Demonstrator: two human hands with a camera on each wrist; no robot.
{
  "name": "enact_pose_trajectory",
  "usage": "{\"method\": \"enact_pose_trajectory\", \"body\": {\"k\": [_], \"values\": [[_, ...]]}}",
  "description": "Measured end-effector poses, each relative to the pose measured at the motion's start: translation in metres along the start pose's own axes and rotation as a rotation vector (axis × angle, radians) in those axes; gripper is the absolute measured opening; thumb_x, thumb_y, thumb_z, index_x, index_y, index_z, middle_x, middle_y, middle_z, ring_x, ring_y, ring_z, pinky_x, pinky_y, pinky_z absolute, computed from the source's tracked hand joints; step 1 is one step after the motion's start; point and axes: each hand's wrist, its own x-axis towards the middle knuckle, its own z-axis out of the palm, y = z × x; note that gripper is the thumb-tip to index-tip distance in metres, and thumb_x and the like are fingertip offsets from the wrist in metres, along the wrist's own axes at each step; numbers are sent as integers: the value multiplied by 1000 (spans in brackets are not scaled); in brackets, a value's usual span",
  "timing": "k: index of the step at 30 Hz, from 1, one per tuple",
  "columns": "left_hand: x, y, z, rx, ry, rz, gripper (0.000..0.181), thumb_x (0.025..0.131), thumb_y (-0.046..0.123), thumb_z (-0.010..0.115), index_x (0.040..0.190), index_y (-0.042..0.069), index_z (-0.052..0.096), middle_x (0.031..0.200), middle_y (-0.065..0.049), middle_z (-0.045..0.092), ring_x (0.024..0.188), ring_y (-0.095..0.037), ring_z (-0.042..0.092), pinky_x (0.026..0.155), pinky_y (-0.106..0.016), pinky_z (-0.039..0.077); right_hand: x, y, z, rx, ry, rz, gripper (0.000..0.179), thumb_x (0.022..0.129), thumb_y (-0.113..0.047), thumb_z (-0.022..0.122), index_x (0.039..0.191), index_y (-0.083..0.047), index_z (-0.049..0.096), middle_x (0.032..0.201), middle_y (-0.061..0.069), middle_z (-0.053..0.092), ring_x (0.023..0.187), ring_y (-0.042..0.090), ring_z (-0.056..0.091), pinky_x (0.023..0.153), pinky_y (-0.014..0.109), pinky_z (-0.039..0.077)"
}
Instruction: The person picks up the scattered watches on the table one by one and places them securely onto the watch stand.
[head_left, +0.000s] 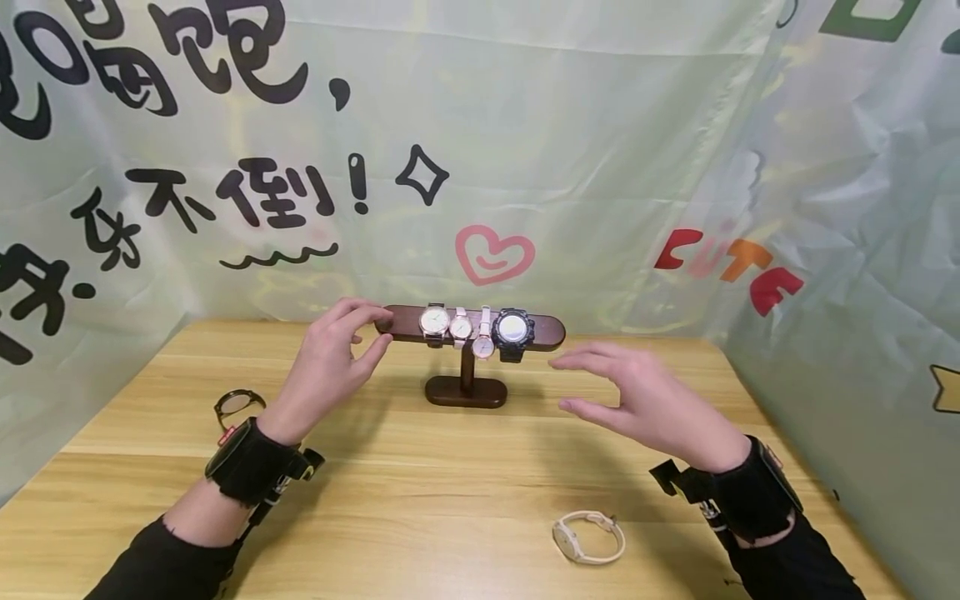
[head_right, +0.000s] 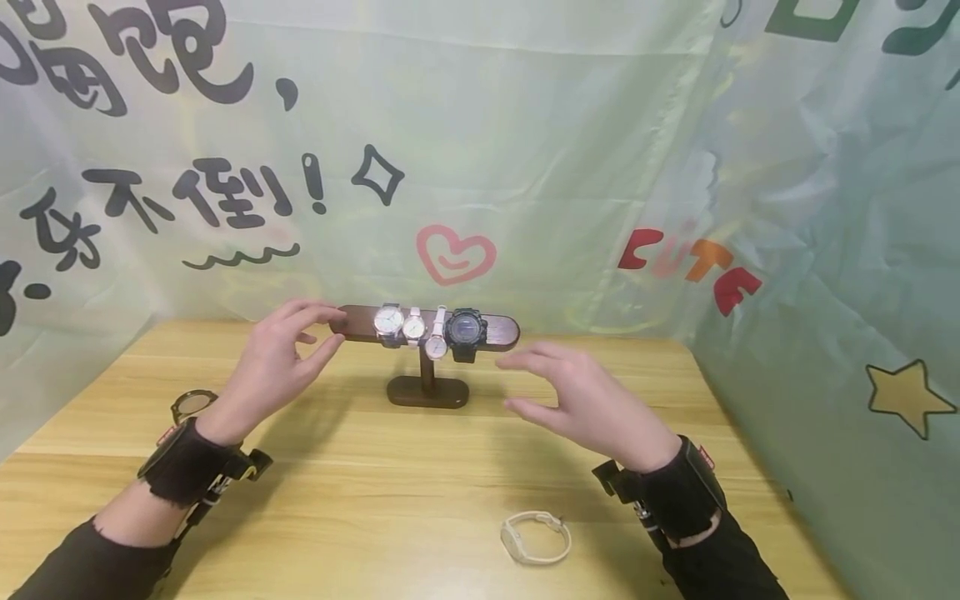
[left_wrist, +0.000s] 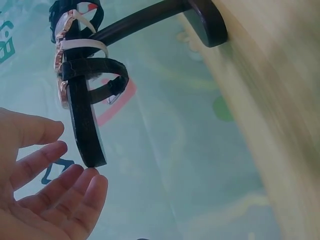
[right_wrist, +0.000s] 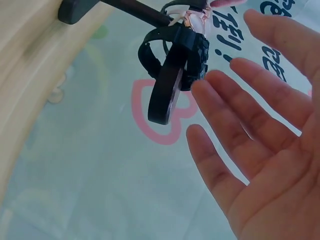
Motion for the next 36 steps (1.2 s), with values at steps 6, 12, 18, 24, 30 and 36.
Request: {"method": "enact_pose_trajectory", "body": {"k": [6, 12, 18, 24, 30, 36], "values": [[-1, 4, -1, 23, 17, 30, 24, 96, 7, 79, 119, 4, 76, 121, -14, 72, 100, -29, 70, 77, -45, 64, -9, -2, 4, 5, -48, -3, 36, 94, -27, 85, 129, -20, 77, 121, -7, 76, 107, 11, 74, 84, 30, 64], [-4, 13, -5, 48, 15, 52, 24, 95, 9, 80, 119, 5, 77, 117, -12, 75, 98, -26, 71, 72, -40, 63, -16, -2, 13, 39, -134, -26, 27, 94, -21, 85, 121, -19, 80, 111, -11, 77, 96, 5, 71, 77, 25, 61], [-6, 23, -6, 58, -12, 105, 18, 97, 9, 78, 115, 7, 78, 102, -7, 79, 89, -21, 72, 67, -36, 61, -24, -4, 18, 78, -227, 12, 24, 94, -19, 84, 118, -19, 80, 105, -14, 75, 96, 4, 70, 82, 27, 62], [-9, 34, -5, 27, -67, 144, 17, 97, 9, 78, 114, 7, 79, 97, -3, 79, 86, -19, 74, 66, -34, 61, -32, -6, 19, 99, -285, 51, 22, 94, -18, 84, 116, -18, 80, 105, -12, 75, 96, 6, 70, 80, 26, 62], [-13, 42, -1, -7, -100, 200, 15, 95, 8, 80, 111, 10, 79, 97, -2, 78, 82, -15, 73, 63, -30, 60, -41, -5, 22, 118, -318, 65, 22, 94, -20, 85, 116, -16, 80, 104, -11, 76, 94, 3, 69, 81, 28, 63], [-18, 49, 6, -33, -146, 234, 16, 96, 10, 80, 111, 11, 78, 99, -1, 80, 81, -11, 73, 64, -24, 58, -44, -6, 23, 115, -354, 87, 23, 94, -23, 85, 115, -15, 80, 105, -9, 77, 94, 0, 68, 82, 31, 64]]}}
